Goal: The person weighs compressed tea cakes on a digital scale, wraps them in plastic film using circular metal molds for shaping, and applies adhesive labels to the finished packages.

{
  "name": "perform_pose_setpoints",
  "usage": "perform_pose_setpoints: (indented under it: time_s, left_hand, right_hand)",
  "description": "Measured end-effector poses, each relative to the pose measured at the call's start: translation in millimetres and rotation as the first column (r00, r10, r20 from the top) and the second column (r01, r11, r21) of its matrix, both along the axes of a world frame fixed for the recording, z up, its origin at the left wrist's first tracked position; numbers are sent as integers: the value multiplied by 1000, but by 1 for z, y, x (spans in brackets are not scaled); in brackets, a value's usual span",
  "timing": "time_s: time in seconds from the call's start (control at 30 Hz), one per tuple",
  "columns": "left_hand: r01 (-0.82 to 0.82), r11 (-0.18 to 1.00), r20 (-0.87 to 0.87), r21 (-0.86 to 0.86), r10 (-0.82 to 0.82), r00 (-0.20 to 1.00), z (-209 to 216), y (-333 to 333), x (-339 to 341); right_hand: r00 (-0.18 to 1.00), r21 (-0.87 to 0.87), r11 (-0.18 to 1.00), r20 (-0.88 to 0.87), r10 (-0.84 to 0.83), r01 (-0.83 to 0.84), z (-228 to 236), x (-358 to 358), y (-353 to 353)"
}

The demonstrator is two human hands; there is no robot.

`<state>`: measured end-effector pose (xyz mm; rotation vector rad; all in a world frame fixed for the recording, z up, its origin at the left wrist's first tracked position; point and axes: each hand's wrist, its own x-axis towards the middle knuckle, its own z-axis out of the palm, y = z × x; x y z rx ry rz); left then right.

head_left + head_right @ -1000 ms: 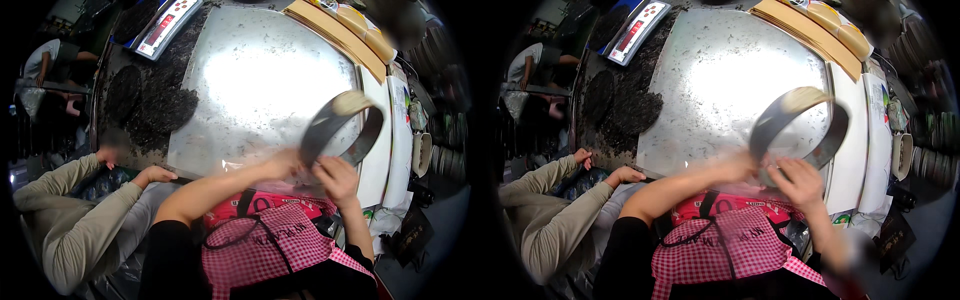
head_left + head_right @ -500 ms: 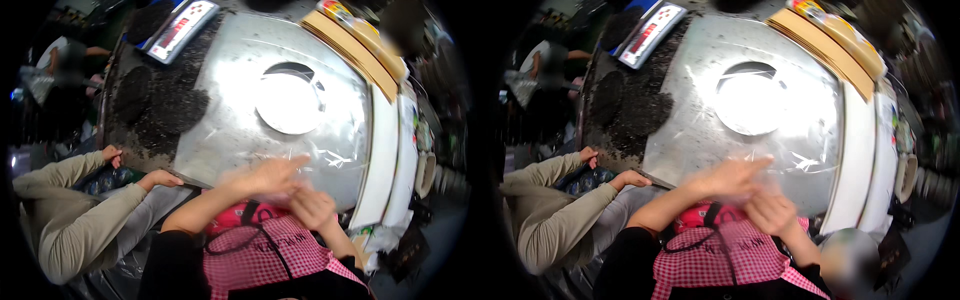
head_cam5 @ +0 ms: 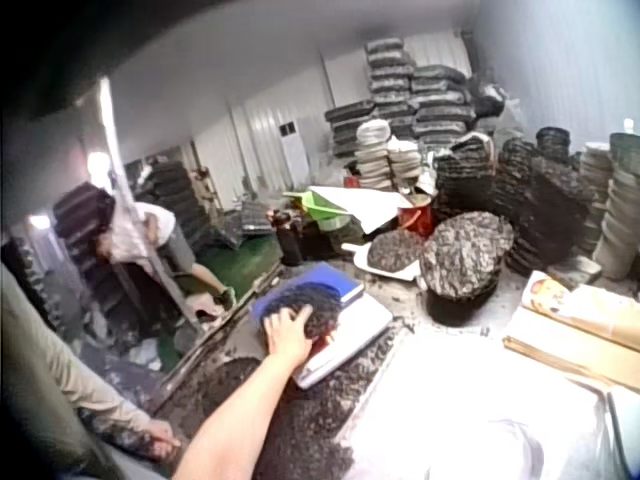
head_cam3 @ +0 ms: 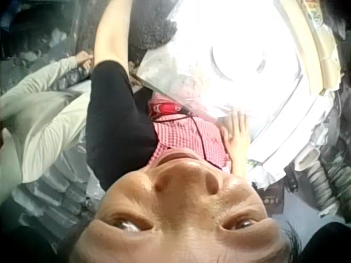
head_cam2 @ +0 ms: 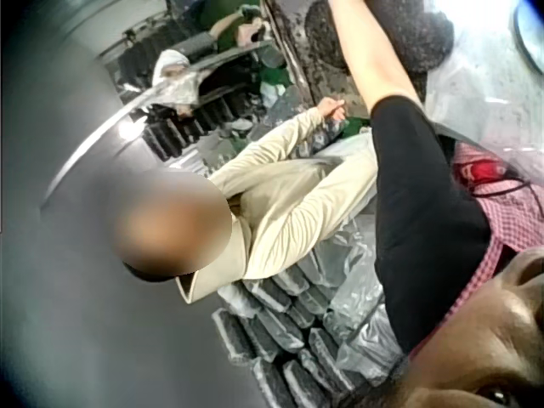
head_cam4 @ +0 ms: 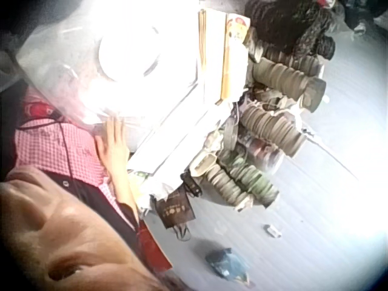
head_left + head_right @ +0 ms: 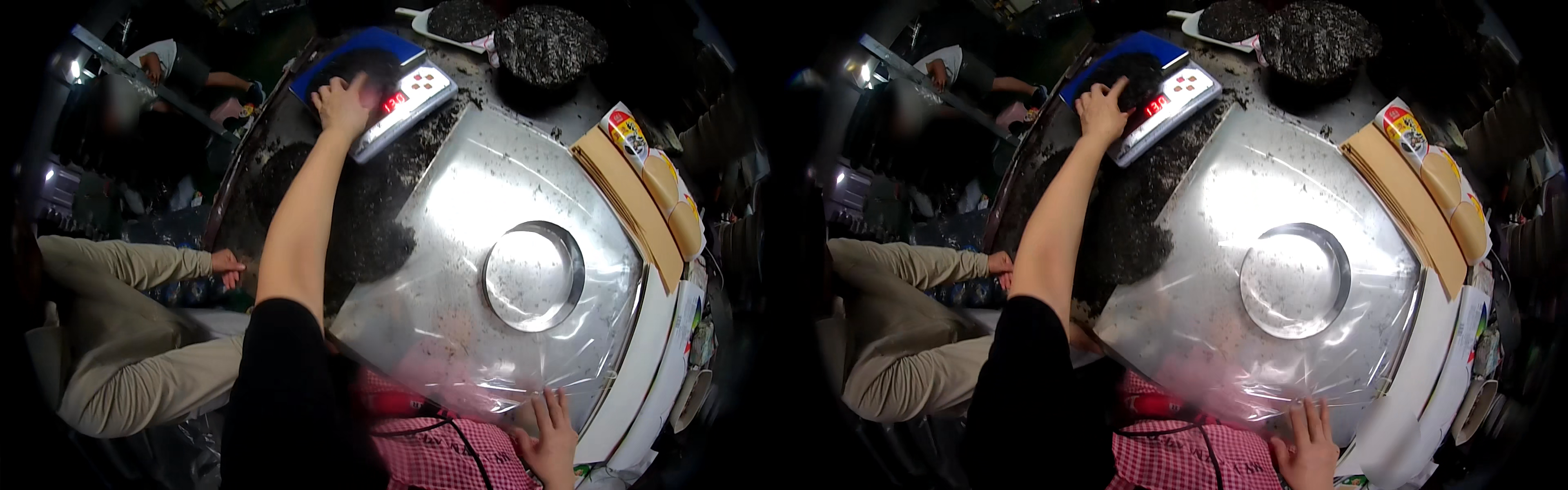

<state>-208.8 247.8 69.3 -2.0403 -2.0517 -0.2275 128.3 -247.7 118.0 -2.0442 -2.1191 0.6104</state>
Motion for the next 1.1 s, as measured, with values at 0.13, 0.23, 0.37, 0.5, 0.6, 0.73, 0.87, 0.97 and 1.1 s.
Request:
perform_pose_setpoints:
  time_s: [0.13, 0.23, 0.37, 0.5, 0.6, 0.73, 0.87, 0.97, 1.1]
  left_hand:
    - [-5, 987, 983, 159, -158, 88, 42, -28, 2]
    - [302, 903, 677, 305, 17, -736, 80, -59, 13]
    - [321, 884, 556, 339, 87, -827, 91, -109, 33]
    - [428, 856, 932, 288, -147, -333, 61, -183, 86]
    - [847, 379, 464, 373, -867, 183, 28, -217, 122]
    - [969, 245, 271, -13, -932, 240, -8, -251, 153]
    - [952, 300, 537, -62, -794, 285, -9, -247, 154]
    - [873, 419, 324, -250, -813, 484, -6, -238, 162]
    - [773, 432, 213, -465, -793, 571, -3, -234, 184]
  right_hand:
    - [973, 190, 980, -232, -13, 59, 15, 31, 10]
    - [806, -208, 927, -459, -374, 311, 36, 41, 45]
    - [956, 239, 971, -284, 71, -1, 7, 46, 96]
    - [493, -84, 926, -826, -272, 369, -13, 44, 138]
    - [-304, -256, 853, -945, -121, 456, -32, 41, 160]
    - [869, 448, 789, -448, -208, 420, -79, 23, 154]
    - [999, 401, 915, 9, 48, -48, -69, 34, 160]
    - [984, 246, 953, 12, 179, -176, -51, 41, 183]
    - [963, 237, 949, 221, 154, -206, -62, 21, 194]
